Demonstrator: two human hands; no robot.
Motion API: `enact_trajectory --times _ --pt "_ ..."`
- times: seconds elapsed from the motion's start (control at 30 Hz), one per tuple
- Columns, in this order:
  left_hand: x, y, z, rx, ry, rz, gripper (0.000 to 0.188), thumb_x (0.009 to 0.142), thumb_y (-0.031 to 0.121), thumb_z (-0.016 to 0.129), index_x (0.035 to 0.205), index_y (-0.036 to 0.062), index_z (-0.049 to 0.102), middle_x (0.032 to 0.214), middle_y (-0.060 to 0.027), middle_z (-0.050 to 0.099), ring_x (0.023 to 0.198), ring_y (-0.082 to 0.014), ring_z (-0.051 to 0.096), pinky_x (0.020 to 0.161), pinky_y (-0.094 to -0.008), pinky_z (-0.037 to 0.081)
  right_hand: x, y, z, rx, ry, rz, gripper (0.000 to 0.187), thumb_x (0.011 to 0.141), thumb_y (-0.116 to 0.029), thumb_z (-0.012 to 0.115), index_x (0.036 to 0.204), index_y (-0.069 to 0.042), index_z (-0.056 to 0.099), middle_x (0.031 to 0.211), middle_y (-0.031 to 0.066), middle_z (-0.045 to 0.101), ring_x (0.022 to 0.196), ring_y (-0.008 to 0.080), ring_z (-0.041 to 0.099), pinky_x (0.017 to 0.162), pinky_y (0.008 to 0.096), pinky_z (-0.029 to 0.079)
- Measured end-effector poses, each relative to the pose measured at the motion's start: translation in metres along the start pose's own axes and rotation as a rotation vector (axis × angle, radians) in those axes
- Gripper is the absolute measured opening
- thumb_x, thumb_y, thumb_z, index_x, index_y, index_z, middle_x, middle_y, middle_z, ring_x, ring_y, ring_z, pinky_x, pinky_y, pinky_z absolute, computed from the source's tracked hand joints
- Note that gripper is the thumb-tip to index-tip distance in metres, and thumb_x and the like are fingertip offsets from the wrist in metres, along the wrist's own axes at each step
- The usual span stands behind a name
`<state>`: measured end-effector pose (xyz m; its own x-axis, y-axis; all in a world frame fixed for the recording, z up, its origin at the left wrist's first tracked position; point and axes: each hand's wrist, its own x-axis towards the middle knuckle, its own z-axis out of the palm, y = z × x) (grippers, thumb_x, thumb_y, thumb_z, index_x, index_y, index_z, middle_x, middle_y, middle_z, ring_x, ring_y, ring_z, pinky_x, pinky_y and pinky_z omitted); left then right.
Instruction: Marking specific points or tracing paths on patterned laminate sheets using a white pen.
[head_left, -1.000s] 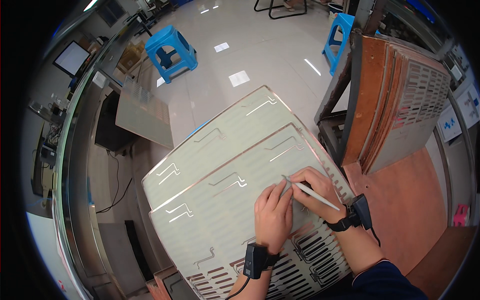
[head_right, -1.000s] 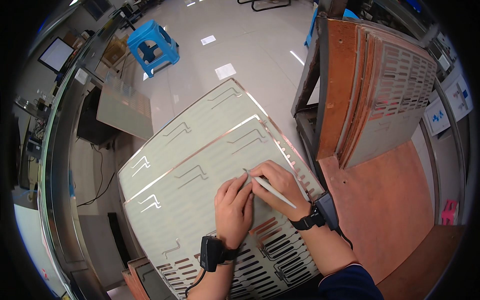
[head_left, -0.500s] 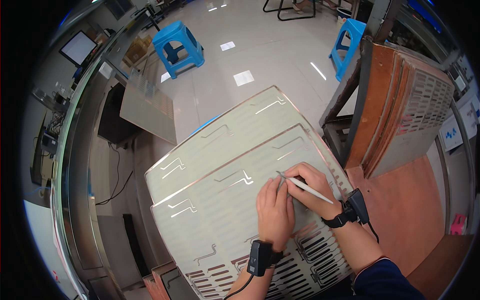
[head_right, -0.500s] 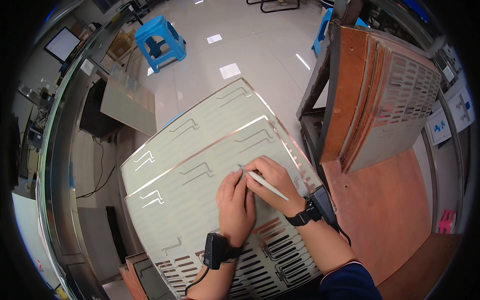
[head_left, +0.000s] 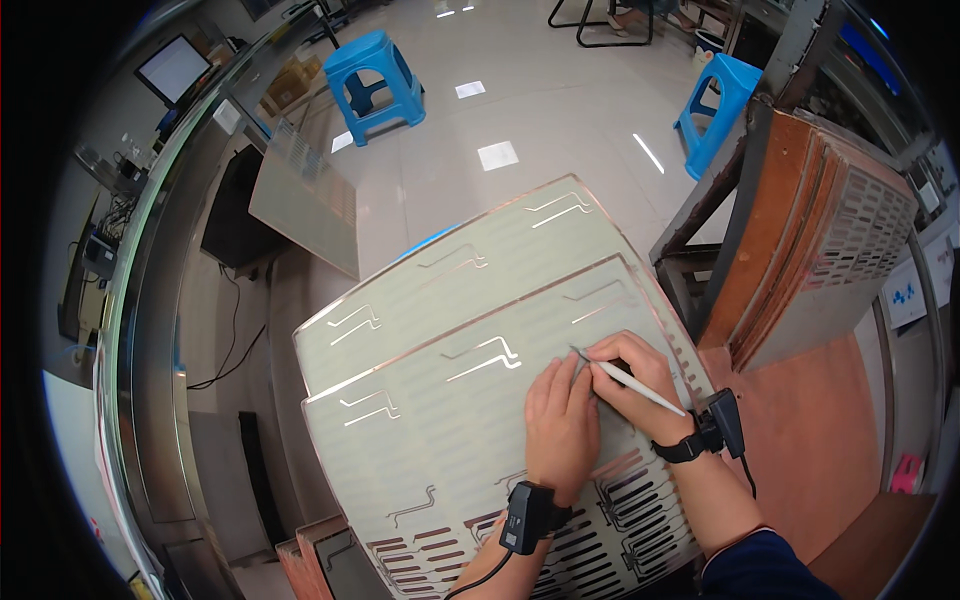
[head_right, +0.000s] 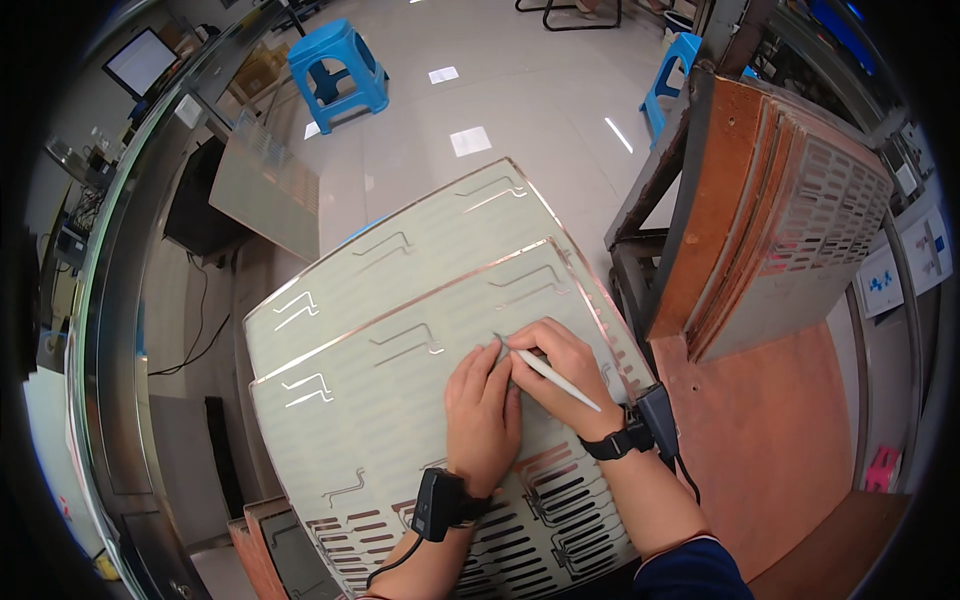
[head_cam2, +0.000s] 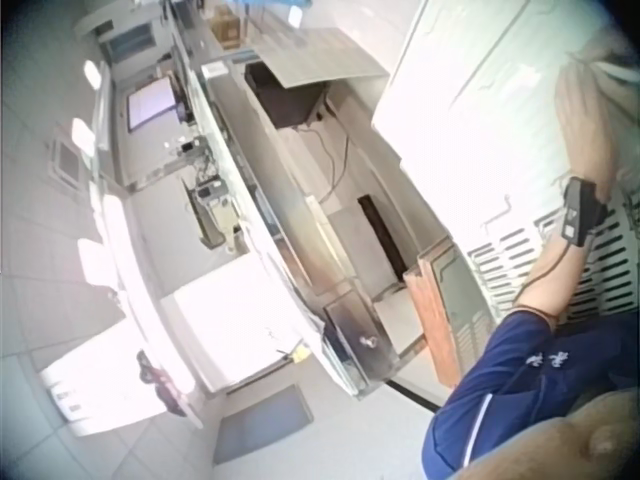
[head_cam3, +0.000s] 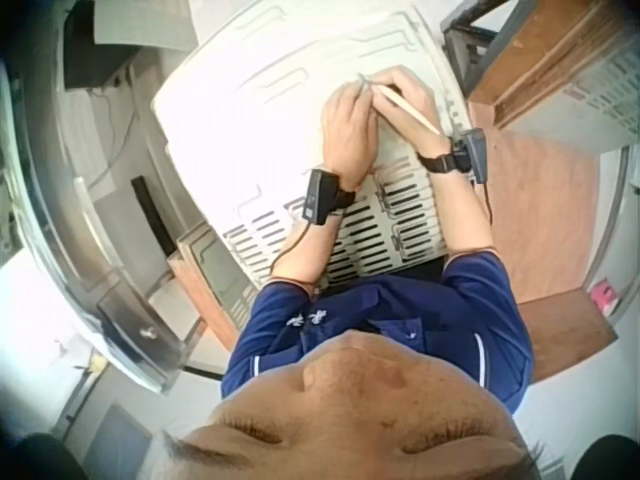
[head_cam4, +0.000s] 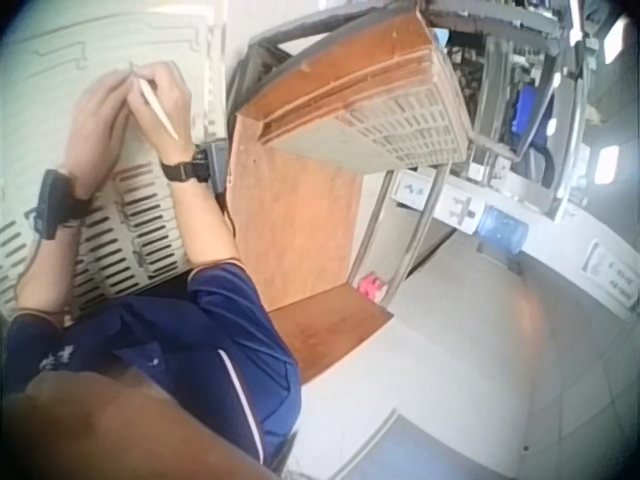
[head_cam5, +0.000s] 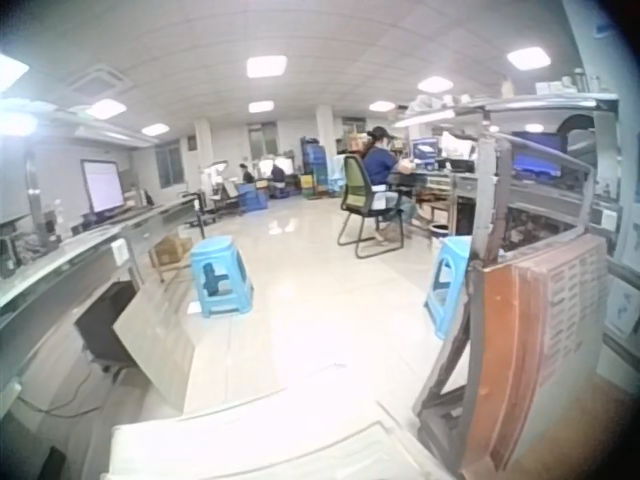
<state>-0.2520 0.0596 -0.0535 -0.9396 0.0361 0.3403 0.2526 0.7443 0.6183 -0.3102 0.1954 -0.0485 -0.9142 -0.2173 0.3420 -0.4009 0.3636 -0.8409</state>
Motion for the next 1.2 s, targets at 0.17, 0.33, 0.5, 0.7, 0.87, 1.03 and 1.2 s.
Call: enact_trajectory --times 0.17,0.33,0.5,0.7,0.87,1.03,1.2 --pt "0.0 0.0 0.0 -0.02 -0.021 0.0 0.041 0.089 0.003 0.063 0.13 -0.0009 0.059 0.141 -0.0173 0.054 0.13 -0.0411 0.049 0.11 -0.0507 0.039 0.0 0.001 0.001 -0.001 0.024 0.0 0.018 0.083 -0.001 0.07 0.1 -0.001 0.065 0.096 0.012 0.068 0.084 0.0268 0.068 0.073 0.0325 0.055" --pt "0.014 -0.008 0.0 0.17 -0.006 -0.079 0.051 0.093 0.012 0.061 0.142 -0.0012 0.05 0.151 -0.0185 0.046 0.142 -0.0414 0.038 0.116 -0.0571 0.029 -0.001 0.003 -0.003 0.156 0.16 0.131 0.015 0.087 0.001 0.069 0.102 0.001 0.065 0.098 0.0093 0.069 0.086 0.0168 0.067 0.076 0.0281 0.054" --pt "0.056 -0.017 0.027 0.309 -0.046 -0.009 0.054 0.099 0.022 0.057 0.148 0.0018 0.045 0.157 -0.018 0.039 0.148 -0.0378 0.031 0.119 -0.0591 0.023 0.004 0.01 -0.012 0.205 0.356 0.175 0.014 0.089 0.0 0.068 0.103 0.002 0.065 0.099 0.0085 0.069 0.09 0.0122 0.066 0.082 0.0261 0.053" --pt "0.062 -0.014 0.026 0.144 -0.01 0.007 0.043 0.095 0.012 0.06 0.136 0.0011 0.055 0.143 -0.021 0.05 0.139 -0.0393 0.042 0.115 -0.0575 0.031 0.043 0.009 -0.024 0.003 0.077 0.068 0.016 0.087 -0.003 0.067 0.102 0.001 0.065 0.094 0.0125 0.067 0.082 0.0198 0.066 0.074 0.0302 0.052" --pt "0.063 -0.012 0.026 0.137 0.045 0.012 0.04 0.093 0.008 0.061 0.131 0.0005 0.058 0.138 -0.0218 0.052 0.134 -0.0402 0.046 0.112 -0.0569 0.035 0.049 0.026 -0.008 -0.031 0.085 0.008 0.014 0.087 -0.004 0.065 0.1 0.002 0.064 0.09 0.0138 0.066 0.077 0.0247 0.065 0.07 0.0324 0.051" --pt "0.065 -0.012 0.022 0.161 0.052 0.015 0.039 0.093 0.008 0.06 0.131 0.0005 0.058 0.138 -0.022 0.052 0.134 -0.0397 0.047 0.112 -0.0565 0.035 0.051 0.026 -0.004 -0.007 0.089 0.026 0.014 0.086 -0.003 0.066 0.099 0.001 0.066 0.09 0.0128 0.066 0.077 0.0229 0.065 0.07 0.0315 0.051" --pt "0.064 -0.012 0.026 0.182 0.029 0.004 0.042 0.094 0.01 0.06 0.134 0.0009 0.057 0.139 -0.0213 0.052 0.134 -0.038 0.047 0.113 -0.0558 0.034 0.051 0.028 -0.006 0.042 0.086 0.077 0.013 0.086 -0.002 0.067 0.099 0.001 0.066 0.09 0.012 0.067 0.078 0.0209 0.065 0.07 0.0304 0.051"
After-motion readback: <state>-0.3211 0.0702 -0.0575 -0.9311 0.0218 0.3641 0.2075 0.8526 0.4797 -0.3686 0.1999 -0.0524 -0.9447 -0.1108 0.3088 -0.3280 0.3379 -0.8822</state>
